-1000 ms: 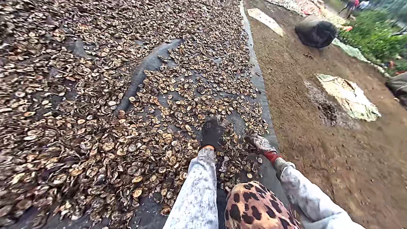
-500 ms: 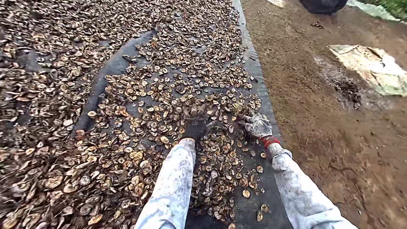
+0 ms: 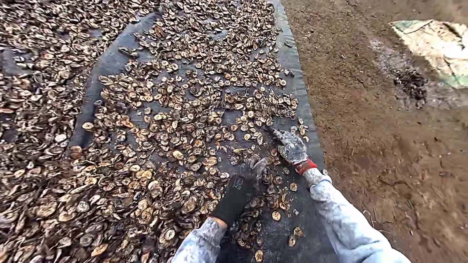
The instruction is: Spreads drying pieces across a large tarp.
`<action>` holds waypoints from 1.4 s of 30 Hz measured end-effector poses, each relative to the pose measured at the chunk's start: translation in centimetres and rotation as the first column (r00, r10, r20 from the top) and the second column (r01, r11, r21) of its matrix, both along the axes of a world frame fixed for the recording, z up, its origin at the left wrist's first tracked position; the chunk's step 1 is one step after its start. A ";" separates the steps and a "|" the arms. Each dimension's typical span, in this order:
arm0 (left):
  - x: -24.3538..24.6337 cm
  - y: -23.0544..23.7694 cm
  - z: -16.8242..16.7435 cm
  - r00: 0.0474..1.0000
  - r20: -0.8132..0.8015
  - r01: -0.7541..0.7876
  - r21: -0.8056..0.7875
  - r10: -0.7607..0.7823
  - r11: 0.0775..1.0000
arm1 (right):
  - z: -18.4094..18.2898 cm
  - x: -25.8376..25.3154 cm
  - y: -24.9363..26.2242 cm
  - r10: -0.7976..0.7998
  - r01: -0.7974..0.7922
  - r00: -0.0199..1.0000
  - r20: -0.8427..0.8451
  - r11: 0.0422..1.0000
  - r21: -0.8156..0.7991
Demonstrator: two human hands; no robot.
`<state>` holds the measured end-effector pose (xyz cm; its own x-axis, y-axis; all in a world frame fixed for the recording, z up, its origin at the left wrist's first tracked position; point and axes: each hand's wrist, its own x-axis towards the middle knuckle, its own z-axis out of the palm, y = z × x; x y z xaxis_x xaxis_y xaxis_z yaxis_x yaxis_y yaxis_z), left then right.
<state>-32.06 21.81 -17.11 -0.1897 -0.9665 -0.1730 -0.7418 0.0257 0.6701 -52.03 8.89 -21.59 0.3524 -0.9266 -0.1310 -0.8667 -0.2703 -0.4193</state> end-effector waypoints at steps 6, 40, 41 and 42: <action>0.8 -14.2 -3.2 0.972 0.177 -0.144 -0.085 0.157 0.986 | 2.2 1.5 0.3 -0.151 0.152 0.988 -0.018 0.987 0.045; 1.4 8.9 2.8 0.934 0.304 0.013 0.497 -0.188 0.868 | 1.2 -3.2 18.1 0.300 -0.301 0.953 0.042 0.953 0.029; 0.8 8.5 3.2 0.953 0.262 0.000 0.501 -0.151 0.865 | 1.7 -3.8 17.6 0.258 -0.260 0.962 0.094 0.965 0.012; 0.1 7.8 3.6 0.975 0.203 -0.026 0.493 -0.086 0.870 | 2.8 -4.1 16.6 0.189 -0.197 0.973 0.134 0.979 0.046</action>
